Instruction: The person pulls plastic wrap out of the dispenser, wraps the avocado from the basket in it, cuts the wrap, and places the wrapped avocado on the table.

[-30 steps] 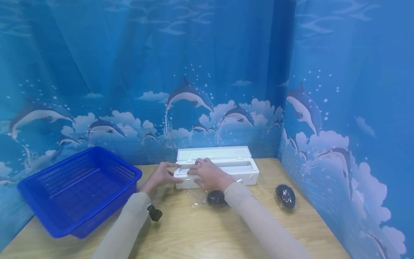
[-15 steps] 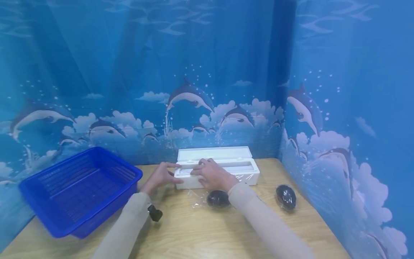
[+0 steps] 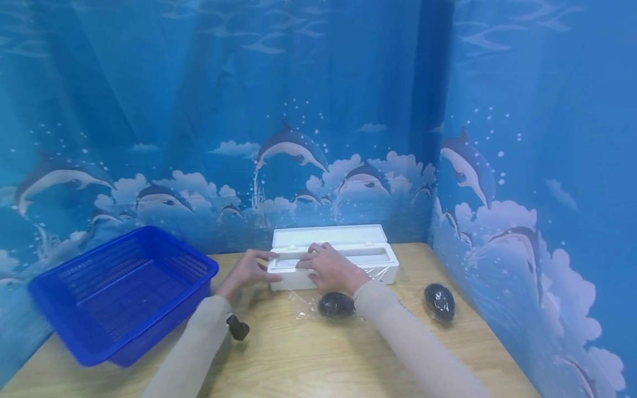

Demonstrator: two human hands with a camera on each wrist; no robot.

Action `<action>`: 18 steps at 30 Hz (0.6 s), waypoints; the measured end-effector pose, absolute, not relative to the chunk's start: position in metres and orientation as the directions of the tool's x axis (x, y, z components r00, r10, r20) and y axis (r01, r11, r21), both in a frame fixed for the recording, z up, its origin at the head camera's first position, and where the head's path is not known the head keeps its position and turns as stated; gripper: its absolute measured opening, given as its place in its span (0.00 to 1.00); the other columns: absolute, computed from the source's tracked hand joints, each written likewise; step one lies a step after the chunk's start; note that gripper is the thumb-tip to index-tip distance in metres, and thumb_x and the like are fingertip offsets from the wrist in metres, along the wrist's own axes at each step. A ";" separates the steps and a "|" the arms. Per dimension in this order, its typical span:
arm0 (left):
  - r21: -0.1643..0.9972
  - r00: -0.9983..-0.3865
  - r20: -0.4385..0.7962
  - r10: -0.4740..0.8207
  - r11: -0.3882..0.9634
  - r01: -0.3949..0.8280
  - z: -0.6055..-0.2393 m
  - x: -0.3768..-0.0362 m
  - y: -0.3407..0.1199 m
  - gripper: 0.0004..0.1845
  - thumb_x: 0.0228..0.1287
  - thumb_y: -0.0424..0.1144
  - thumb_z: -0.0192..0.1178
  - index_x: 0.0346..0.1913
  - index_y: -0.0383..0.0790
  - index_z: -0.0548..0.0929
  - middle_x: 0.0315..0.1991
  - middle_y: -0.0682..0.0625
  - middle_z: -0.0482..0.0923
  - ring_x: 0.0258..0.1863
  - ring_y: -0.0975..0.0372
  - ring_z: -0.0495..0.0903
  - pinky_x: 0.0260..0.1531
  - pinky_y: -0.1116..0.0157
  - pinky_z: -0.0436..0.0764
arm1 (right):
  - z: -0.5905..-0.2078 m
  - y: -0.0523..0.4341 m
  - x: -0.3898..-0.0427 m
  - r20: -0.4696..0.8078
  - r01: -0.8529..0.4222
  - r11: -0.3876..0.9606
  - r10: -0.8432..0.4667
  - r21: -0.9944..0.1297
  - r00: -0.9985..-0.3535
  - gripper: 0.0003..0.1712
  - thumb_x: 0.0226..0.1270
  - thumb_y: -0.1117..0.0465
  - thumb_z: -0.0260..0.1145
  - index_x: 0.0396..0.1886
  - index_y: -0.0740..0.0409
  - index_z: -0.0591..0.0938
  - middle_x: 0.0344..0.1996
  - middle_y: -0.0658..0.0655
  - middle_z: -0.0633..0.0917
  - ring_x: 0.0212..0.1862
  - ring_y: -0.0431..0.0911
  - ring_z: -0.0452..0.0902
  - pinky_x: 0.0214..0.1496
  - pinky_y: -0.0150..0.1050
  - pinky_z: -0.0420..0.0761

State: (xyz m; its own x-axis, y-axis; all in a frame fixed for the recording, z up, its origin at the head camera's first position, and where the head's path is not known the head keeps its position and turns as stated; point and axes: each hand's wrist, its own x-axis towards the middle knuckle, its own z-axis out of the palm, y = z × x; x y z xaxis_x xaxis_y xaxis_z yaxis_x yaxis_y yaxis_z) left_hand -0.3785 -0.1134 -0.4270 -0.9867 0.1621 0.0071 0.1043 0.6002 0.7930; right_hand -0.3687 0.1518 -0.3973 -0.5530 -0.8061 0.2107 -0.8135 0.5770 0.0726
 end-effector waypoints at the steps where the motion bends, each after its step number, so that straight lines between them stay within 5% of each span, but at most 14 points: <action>1: 0.793 -0.987 0.007 0.163 0.600 0.104 -0.427 -0.378 -0.114 0.32 0.48 0.43 0.83 0.61 0.49 0.86 0.65 0.42 0.81 0.43 0.57 0.86 0.39 0.61 0.88 | -0.397 0.152 -0.369 0.208 -0.813 0.577 -0.806 0.073 -0.553 0.24 0.70 0.58 0.67 0.65 0.46 0.82 0.61 0.47 0.86 0.62 0.48 0.76 0.64 0.49 0.76; 18: 0.757 -0.985 0.035 0.171 0.638 0.137 -0.424 -0.377 -0.112 0.32 0.48 0.41 0.83 0.60 0.47 0.86 0.66 0.42 0.79 0.42 0.57 0.87 0.39 0.61 0.88 | -0.398 0.156 -0.369 0.203 -0.811 0.581 -0.804 0.069 -0.558 0.24 0.69 0.59 0.68 0.65 0.47 0.82 0.60 0.48 0.87 0.63 0.49 0.76 0.65 0.50 0.77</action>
State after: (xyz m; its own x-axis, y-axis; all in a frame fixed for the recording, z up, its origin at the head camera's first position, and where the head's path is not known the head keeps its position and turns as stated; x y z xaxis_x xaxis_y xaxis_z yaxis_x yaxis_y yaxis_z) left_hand -0.3765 -0.1122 -0.4243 -0.9847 0.1706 0.0349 0.1375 0.6385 0.7573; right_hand -0.3691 0.1556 -0.3976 -0.5584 -0.8043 0.2032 -0.8112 0.5807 0.0690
